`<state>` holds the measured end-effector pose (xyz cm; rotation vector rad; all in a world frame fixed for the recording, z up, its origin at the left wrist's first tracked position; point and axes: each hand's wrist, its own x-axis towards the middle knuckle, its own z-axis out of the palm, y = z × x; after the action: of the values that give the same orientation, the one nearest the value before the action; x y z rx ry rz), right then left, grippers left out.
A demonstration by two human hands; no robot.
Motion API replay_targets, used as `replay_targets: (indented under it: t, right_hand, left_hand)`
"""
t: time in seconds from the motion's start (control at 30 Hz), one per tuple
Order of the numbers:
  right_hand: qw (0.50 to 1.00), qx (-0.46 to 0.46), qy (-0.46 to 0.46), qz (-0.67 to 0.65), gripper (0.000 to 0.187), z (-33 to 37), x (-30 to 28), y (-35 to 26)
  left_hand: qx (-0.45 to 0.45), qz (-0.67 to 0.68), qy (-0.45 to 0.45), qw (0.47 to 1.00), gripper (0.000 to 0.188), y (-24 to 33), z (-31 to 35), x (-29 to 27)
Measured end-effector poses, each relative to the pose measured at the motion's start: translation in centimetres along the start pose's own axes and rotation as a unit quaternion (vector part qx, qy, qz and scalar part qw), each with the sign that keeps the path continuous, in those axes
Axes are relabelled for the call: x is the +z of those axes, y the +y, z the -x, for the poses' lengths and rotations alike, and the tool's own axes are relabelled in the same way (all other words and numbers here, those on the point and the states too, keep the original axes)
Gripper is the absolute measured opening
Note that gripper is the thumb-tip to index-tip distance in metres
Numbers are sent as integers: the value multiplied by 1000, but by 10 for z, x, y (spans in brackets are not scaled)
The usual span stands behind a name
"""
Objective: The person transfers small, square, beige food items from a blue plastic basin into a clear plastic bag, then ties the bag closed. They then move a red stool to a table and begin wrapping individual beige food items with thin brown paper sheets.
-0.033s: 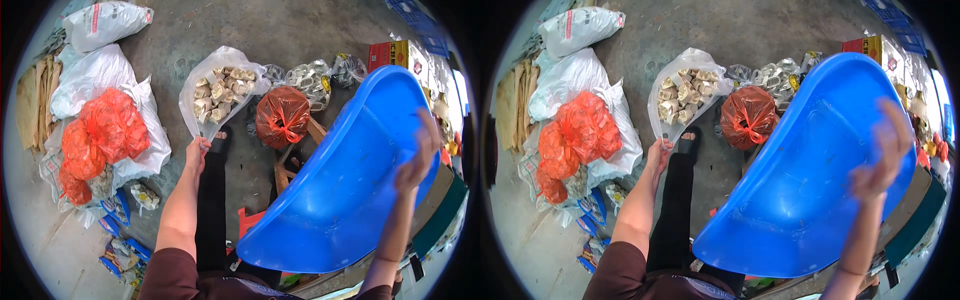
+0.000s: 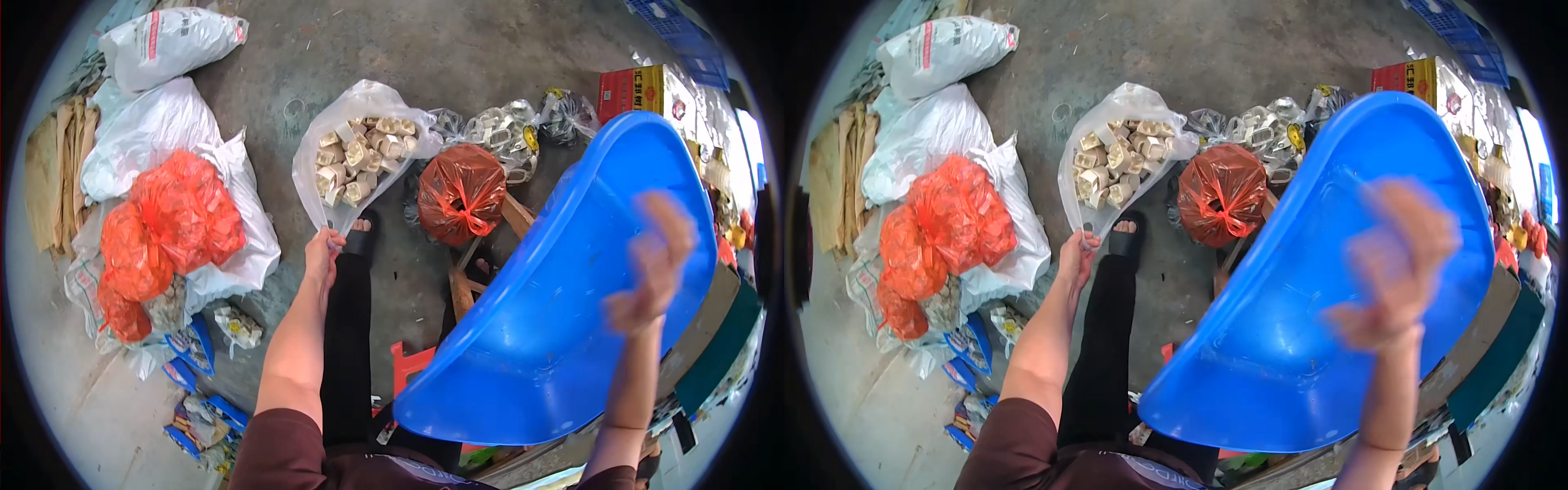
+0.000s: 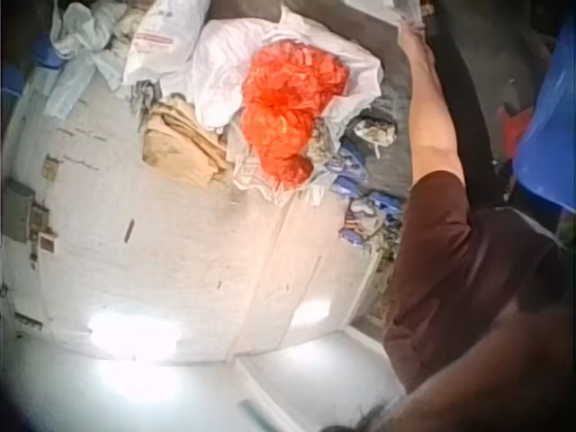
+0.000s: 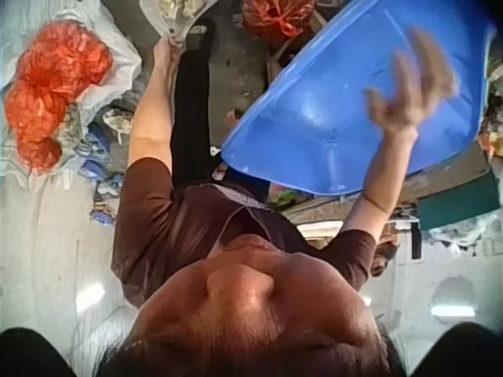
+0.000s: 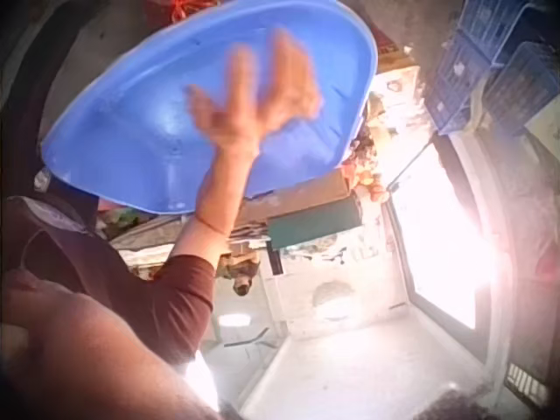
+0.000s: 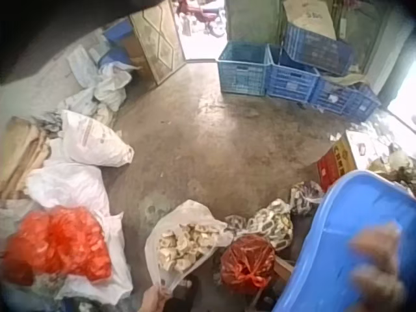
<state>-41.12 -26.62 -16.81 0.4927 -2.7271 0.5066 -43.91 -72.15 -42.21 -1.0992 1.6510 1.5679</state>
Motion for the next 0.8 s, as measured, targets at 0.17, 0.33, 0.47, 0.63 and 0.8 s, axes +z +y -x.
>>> replay_targets:
  t: [0.17,0.33,0.47,0.63,0.8]
  right_hand:
    - [936,93,-322,-111,29,-40,36,-109]
    - [879,225,-412,-81,44,-77,45,-135]
    - [898,312,-213,-227,58,-122,118,-132]
    - [871,448,-144,-138,84,-106,235,-95]
    - [834,513,-177,-102,99,-74,273,-101]
  left_hand:
    - [9,77,-3,997,22,48,1,-16]
    - [1,129,-23,991,11,111,18,-52]
    - [45,149,1,988,10,142,60,-41]
    - [53,167,-28,984,18,163,117,-45]
    - [22,121,-61,990,13,170,196,-96]
